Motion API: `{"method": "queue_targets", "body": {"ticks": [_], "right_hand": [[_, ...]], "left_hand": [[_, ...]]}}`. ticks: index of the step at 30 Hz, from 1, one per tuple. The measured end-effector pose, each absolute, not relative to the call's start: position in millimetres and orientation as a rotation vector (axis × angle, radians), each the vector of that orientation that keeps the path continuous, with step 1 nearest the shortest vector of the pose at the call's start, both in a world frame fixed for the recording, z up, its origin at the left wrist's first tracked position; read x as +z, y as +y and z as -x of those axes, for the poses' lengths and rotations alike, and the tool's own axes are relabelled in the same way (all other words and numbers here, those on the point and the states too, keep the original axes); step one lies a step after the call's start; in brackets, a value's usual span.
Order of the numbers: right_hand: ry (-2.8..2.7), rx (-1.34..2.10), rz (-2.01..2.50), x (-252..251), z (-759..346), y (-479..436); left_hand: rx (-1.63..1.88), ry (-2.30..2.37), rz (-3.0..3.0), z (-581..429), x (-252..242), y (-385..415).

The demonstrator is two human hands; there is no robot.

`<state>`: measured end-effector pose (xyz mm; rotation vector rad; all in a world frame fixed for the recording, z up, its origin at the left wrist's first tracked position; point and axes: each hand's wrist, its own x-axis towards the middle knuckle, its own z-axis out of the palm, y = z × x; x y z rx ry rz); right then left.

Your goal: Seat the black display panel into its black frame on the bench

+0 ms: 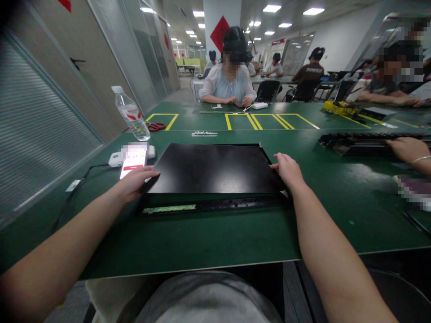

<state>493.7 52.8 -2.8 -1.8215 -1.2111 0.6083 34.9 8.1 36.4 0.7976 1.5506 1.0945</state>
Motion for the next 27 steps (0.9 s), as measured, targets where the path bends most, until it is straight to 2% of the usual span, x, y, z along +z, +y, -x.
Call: {"method": "queue_targets", "body": {"ticks": [9, 27], "right_hand": [[-1.355, 0.416, 1.930, 0.9, -490.4, 48.2], [-1.499, 0.284, 1.934, 0.6, -488.7, 46.6]], "left_hand": [[1.063, 1.546, -0.878, -36.9, 35.4, 6.3], [1.028, 1.495, -0.979, -30.2, 26.9, 9.4]]}}
